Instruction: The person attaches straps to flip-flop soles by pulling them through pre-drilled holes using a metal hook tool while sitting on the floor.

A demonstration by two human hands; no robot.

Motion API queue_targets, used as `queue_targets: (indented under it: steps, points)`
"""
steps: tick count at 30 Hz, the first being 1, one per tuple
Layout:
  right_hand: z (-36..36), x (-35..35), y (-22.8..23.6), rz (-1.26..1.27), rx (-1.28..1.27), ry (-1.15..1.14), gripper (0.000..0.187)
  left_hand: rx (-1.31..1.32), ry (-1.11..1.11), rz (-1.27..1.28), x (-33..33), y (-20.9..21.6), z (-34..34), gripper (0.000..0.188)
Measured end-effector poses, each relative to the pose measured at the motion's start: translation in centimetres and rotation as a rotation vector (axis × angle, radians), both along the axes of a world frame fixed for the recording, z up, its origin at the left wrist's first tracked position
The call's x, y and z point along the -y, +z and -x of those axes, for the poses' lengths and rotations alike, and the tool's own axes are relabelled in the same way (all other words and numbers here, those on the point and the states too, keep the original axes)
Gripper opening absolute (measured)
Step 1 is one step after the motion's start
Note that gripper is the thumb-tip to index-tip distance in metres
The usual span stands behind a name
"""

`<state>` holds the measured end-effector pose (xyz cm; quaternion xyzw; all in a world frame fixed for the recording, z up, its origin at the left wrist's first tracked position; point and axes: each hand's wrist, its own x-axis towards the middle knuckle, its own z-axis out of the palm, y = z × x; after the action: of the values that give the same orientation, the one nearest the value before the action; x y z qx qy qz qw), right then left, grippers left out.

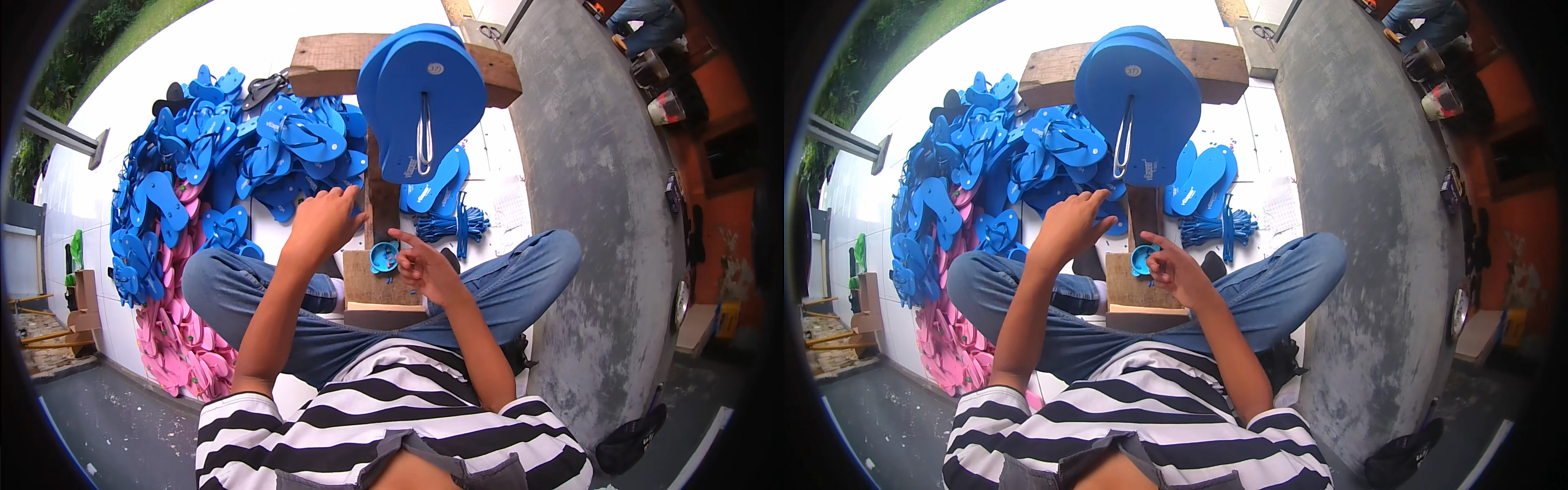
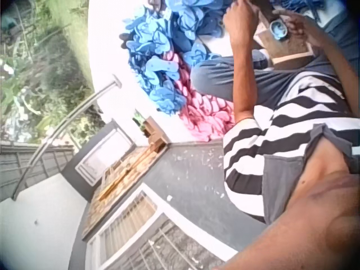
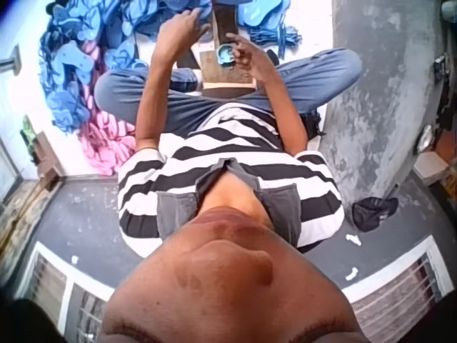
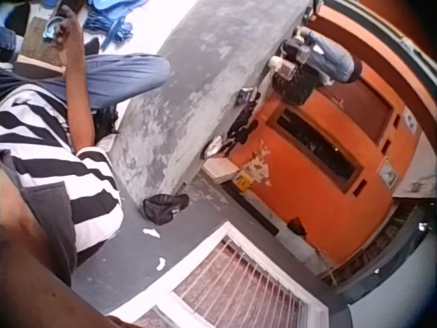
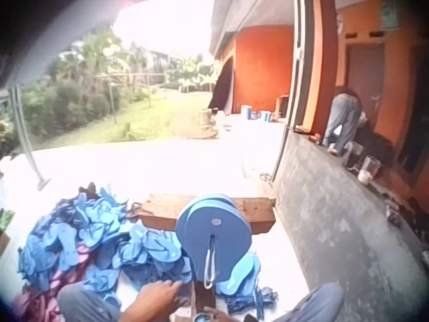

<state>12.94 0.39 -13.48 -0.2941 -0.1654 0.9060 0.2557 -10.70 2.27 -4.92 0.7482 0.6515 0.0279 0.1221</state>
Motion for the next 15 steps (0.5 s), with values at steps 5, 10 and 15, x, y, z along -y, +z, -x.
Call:
queue_targets:
  steps: [5, 10, 15]
  points:
    - [-3.2, 0.0, 10.6, -0.079, -0.292, -0.125, 0.059, 0.106, -0.053, -0.115, 2.2, 8.9, -0.6, 0.047]
    - [-4.9, -2.1, 19.2, -0.598, -0.131, -0.022, 0.063, 0.023, -0.189, 0.052, 0.5, 12.0, -0.3, 0.046]
    - [-3.3, -6.0, 24.7, -1.124, 0.216, 0.073, 0.059, 0.029, -0.403, 0.176, -5.0, 6.4, 1.7, 0.04]
